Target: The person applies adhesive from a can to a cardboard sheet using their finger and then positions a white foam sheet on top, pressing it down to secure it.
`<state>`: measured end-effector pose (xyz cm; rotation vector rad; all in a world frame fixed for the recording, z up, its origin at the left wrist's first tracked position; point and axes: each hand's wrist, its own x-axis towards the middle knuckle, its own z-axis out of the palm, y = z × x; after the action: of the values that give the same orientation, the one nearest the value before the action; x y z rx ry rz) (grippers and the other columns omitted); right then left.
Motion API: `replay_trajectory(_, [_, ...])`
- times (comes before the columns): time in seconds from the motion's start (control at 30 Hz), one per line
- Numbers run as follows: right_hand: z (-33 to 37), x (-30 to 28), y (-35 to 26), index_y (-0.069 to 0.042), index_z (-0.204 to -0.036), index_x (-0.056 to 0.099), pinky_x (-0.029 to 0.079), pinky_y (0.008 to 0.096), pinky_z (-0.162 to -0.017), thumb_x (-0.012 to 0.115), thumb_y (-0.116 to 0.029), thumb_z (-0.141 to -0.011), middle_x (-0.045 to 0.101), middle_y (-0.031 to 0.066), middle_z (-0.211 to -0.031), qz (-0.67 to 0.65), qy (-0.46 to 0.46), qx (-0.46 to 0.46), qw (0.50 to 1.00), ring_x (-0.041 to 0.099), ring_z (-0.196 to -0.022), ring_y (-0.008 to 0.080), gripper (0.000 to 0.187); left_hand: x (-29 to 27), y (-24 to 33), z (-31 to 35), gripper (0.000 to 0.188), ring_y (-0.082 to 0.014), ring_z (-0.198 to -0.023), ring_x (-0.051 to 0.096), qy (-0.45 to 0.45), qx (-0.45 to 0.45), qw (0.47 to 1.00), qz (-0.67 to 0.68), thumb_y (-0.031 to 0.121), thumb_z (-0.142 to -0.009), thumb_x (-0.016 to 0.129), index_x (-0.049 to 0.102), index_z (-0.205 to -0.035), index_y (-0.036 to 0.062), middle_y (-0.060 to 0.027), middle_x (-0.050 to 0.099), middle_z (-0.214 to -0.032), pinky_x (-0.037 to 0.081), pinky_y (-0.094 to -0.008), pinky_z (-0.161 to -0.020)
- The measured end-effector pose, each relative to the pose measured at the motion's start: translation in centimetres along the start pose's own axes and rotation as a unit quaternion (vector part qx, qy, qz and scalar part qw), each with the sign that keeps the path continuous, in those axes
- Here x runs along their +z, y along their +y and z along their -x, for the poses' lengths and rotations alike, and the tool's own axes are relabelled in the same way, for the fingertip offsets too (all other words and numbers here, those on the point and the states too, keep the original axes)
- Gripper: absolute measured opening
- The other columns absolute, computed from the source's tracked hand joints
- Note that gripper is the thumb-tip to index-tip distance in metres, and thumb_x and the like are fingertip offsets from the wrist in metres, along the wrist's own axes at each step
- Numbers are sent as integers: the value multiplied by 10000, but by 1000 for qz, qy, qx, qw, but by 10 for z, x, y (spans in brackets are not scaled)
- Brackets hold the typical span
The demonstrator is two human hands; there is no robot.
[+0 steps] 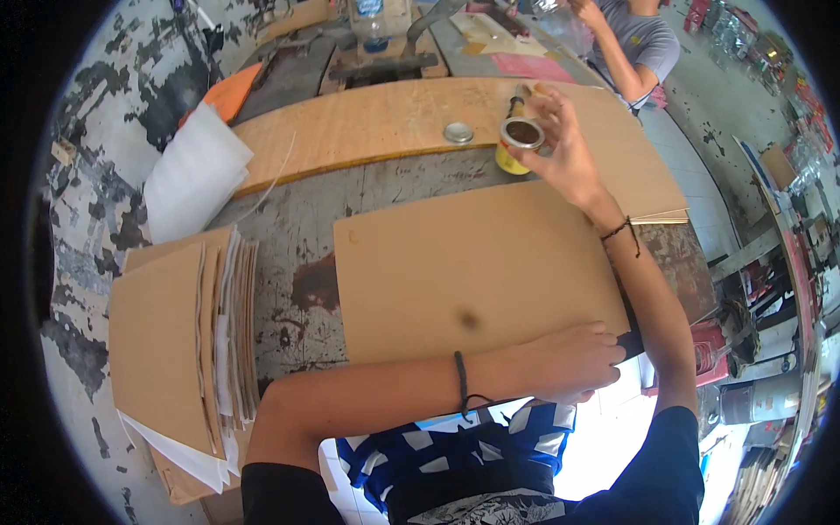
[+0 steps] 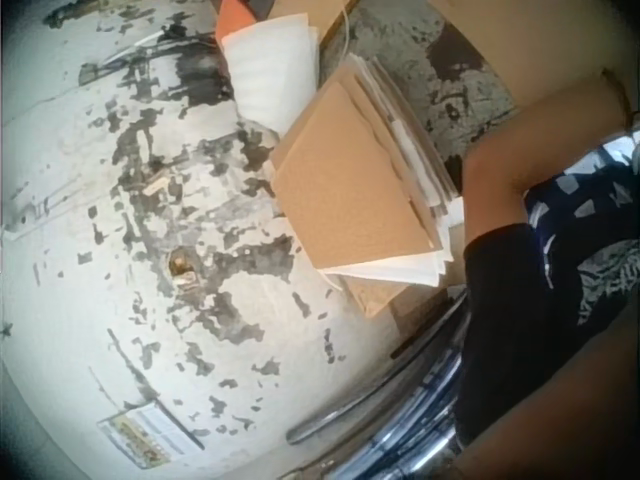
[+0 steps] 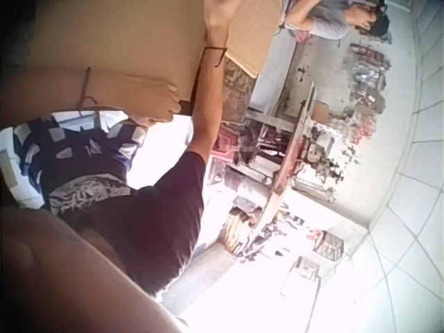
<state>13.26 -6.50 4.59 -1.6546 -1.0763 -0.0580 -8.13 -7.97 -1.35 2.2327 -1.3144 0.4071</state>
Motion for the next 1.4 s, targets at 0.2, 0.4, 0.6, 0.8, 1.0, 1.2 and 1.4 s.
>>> replay_trajectory(0.2, [10, 4, 8, -72, -1497, 241, 475, 394, -1065, 779, 10, -800, 420, 170, -1401, 14, -1, 19, 1000, 561, -1248, 283, 885, 10, -1, 0, 108, -204, -889, 593, 13, -9, 1000, 6, 154, -687, 727, 710, -781, 104, -36, 608, -841, 444, -355, -807])
replay_trajectory(0.4, [19, 6, -27, -17, -1359, 487, 385, 444, -1116, 629, -221, -960, 426, 195, -1462, 140, -33, -70, 987, 468, -1323, 322, 471, 2, -5, 3, 93, -211, -891, 613, 23, -7, 1000, 6, 141, -685, 715, 723, -774, 117, -40, 639, -839, 451, -353, -822])
replay_trajectory(0.6, [71, 22, -83, -61, -1159, 728, 321, 489, -1106, 280, -514, -1054, 510, 209, -1396, 157, -286, -121, 938, 434, -1299, 371, 645, 1, -3, 1, 43, -212, -889, 636, 5, -11, 1000, 0, 112, -698, 703, 718, -738, 103, -40, 673, -829, 459, -355, -823])
replay_trajectory(0.8, [86, 26, -63, -99, -1170, 741, 380, 481, -1064, 277, -548, -1048, 533, 205, -1366, 154, -295, -123, 935, 519, -1202, 368, 657, -2, -2, 1, 40, -219, -842, 639, 13, -22, 999, 33, 52, -699, 692, 710, -693, 87, -30, 688, -795, 458, -346, -784])
replay_trajectory(1.0, [85, 27, -64, -91, -1140, 754, 419, 467, -1027, 314, -532, -1049, 546, 202, -1351, 150, -293, -137, 934, 561, -1150, 358, 630, -4, -1, 0, 38, -235, -870, 672, -27, -31, 998, 39, 122, -730, 717, 749, -743, 107, -52, 714, -833, 447, -361, -859])
replay_trajectory(1.2, [88, 14, -64, -48, -1090, 763, 458, 454, -993, 244, -597, -1037, 548, 213, -1344, 164, -262, -134, 941, 561, -1146, 343, 757, -13, -1, 1, 50, -229, -853, 673, -23, -34, 998, 42, 101, -729, 701, 749, -720, 111, -59, 714, -816, 451, -363, -878])
replay_trajectory(1.4, [73, -15, -108, 23, -1059, 745, 469, 445, -976, 24, -756, -945, 553, 208, -1328, 190, -102, -114, 970, 561, -1130, 307, 1068, -7, -1, 4, 66, -226, -700, 609, 18, -13, 1000, -10, 49, -685, 674, 680, -637, 94, -27, 637, -673, 464, -357, -716])
